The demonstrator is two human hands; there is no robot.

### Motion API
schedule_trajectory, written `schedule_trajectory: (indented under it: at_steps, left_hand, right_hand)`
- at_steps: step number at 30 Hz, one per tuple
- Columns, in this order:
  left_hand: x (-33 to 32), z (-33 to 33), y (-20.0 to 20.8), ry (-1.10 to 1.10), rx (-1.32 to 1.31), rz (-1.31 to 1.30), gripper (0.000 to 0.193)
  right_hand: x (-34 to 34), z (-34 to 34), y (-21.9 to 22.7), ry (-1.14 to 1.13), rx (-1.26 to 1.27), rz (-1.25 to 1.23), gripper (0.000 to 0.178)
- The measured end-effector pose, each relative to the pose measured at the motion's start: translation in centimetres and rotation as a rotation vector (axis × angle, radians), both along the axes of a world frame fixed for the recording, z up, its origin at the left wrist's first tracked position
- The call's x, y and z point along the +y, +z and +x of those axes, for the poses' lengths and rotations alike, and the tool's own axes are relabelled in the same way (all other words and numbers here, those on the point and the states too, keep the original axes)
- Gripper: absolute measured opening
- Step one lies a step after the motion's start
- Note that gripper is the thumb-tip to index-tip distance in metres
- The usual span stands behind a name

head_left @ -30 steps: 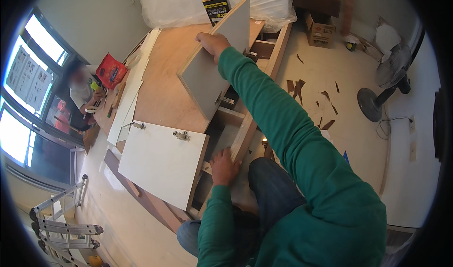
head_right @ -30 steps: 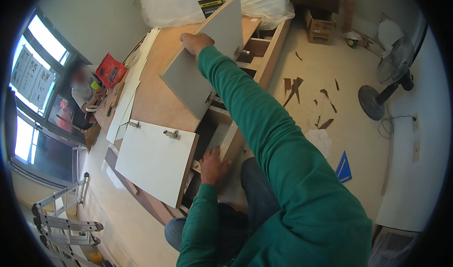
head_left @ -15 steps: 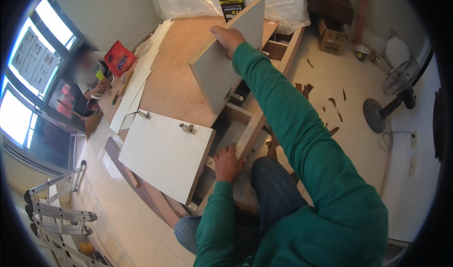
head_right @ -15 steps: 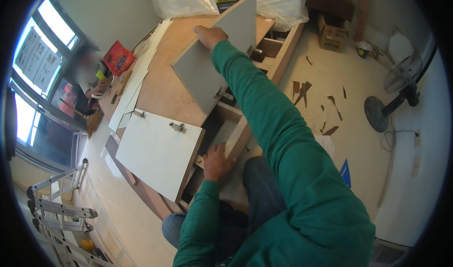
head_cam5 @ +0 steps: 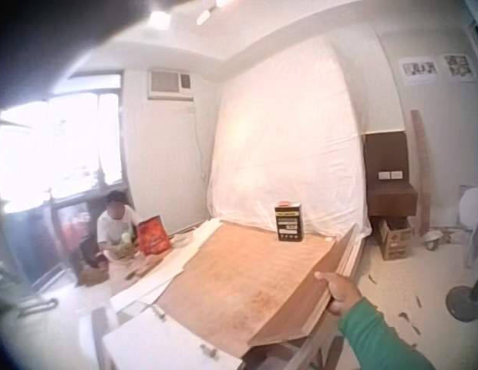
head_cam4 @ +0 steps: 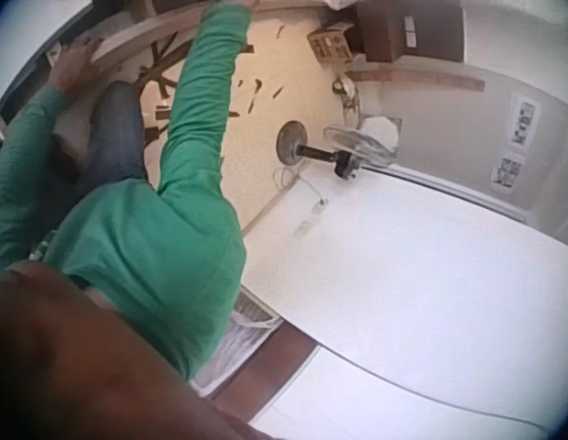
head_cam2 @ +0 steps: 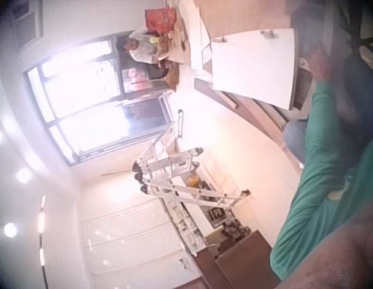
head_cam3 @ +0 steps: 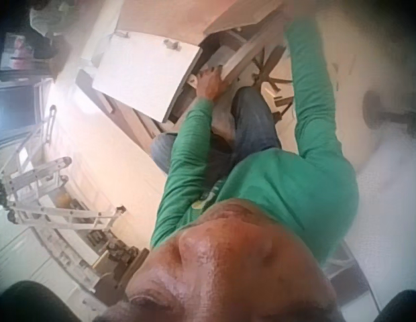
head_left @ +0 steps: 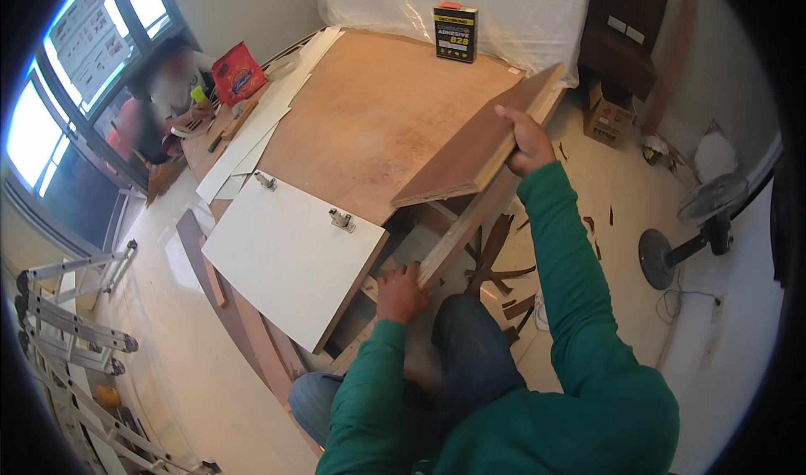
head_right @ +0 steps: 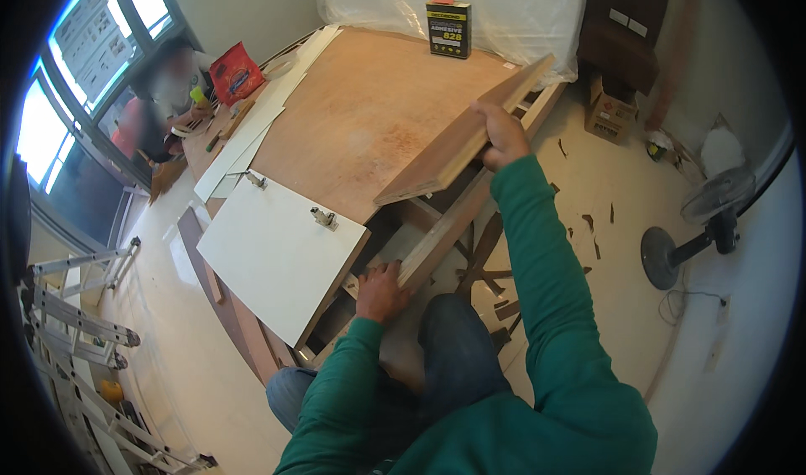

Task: The person assembles furniture by handling wooden panels and white cabinet doors, wiping surfaces with a cloth, and gathering wood trim pieces. They place trim pieces into a red bag and later retrieve a curved trim piece from a cabinet to fit onto a wooden frame.

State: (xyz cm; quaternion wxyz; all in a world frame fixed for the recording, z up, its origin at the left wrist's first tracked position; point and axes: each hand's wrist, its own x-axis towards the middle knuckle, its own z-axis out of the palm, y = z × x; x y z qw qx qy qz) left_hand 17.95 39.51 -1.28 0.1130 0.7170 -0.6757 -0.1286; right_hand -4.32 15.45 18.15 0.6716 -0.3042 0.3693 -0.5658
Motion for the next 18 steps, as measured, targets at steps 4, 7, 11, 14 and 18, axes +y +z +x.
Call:
schedule_trajectory:
  at_steps: [4,7,11,14,18]
  left_hand:
    - [0.0,0.2,-0.6,0.008,0.006,-0.008,0.064]
    - [-0.1,0.3,-1.1,0.014,-0.006,0.024,0.062]
    - [-0.2,0.4,-1.4,0.005,0.025,0.023,0.06]
    - [-0.2,0.5,-1.3,0.02,0.015,0.028,0.059]
    - [-0.3,0.4,-1.0,0.017,0.009,0.051,0.057]
  right_hand:
    - [1.2,-1.7,-2.5,-0.101,-0.128,0.015,0.028]
    - [1.1,-2.1,-2.4,-0.141,-0.106,-0.072,0.025]
    - [1.5,-2.6,-0.8,-0.153,-0.104,-0.153,0.028]
    - [1.6,-2.1,0.6,-0.137,-0.172,-0.229,0.03]
    - [0.9,-0.3,1.9,-0.137,-0.233,-0.302,0.036]
